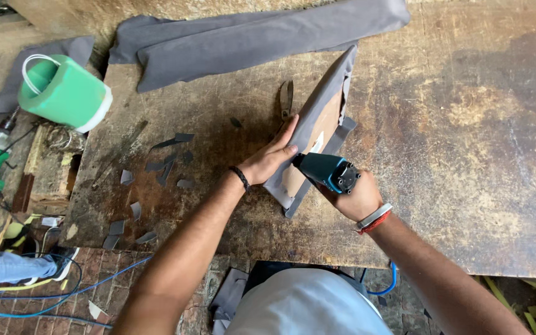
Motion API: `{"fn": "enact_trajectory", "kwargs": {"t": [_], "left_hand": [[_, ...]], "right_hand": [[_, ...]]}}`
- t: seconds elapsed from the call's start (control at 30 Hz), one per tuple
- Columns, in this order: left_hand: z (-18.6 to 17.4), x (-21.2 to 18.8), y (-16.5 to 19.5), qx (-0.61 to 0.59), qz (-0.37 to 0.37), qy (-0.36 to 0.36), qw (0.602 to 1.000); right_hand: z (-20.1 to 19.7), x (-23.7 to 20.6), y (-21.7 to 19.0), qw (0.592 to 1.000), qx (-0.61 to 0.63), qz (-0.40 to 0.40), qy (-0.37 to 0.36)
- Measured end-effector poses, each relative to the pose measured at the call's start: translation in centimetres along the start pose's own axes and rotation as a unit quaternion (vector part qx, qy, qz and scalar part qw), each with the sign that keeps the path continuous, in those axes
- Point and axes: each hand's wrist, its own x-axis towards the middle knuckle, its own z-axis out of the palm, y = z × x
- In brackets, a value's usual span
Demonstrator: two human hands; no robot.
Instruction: The person stretches gray fabric over wooden boards with foam padding and staples the fabric to the back of each board using a pneumatic staple gun. They work on a square panel first, then a long narrow board, folding the fabric edges over and trimming excess fabric with scissors.
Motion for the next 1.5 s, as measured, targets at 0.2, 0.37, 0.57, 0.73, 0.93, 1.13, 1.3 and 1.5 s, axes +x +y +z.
{"fn": "enact_trajectory", "kwargs": {"t": [0.2,0.37,0.57,0.73,0.93,1.13,1.3,1.5], "left_hand": [[-0.8,-0.6,4.6,0.162,-0.100,0.001,0.982],[-1.0,-1.3,6.5,0.198,-0.208,-0.014,0.958],[-0.3,-1.0,6.8,0.230,-0.144,-0.002,0.962],[-1.2,-1.4,5.8,0.192,-0.255,-0.043,0.947],[-0.5,-1.9,2.0,-0.149,-0.042,0.027,0.988],[0.4,-1.2,0.6,-0.070,-0.069,0.066,0.993],[0.4,-1.5,1.1,-0.099,-0.072,0.081,0.989],[0.2,-1.4,0.7,-0.082,-0.097,0.044,0.991]], "right_hand": [[-1.4,1.7,-0.8,0.974,0.046,0.205,-0.082],[-2.5,3.0,-0.4,0.974,0.096,0.201,-0.045],[-2.8,3.5,-0.1,0.987,0.028,0.144,-0.063],[-1.8,2.1,-1.3,0.995,0.006,0.088,-0.040],[-1.2,0.1,-1.9,0.994,0.079,0.034,-0.069],[-0.6,-0.9,-2.4,0.990,0.092,0.064,-0.089],[0.2,-0.9,-1.5,0.967,-0.008,0.206,-0.149],[2.4,-1.2,9.7,0.929,-0.143,0.303,-0.155]]}}
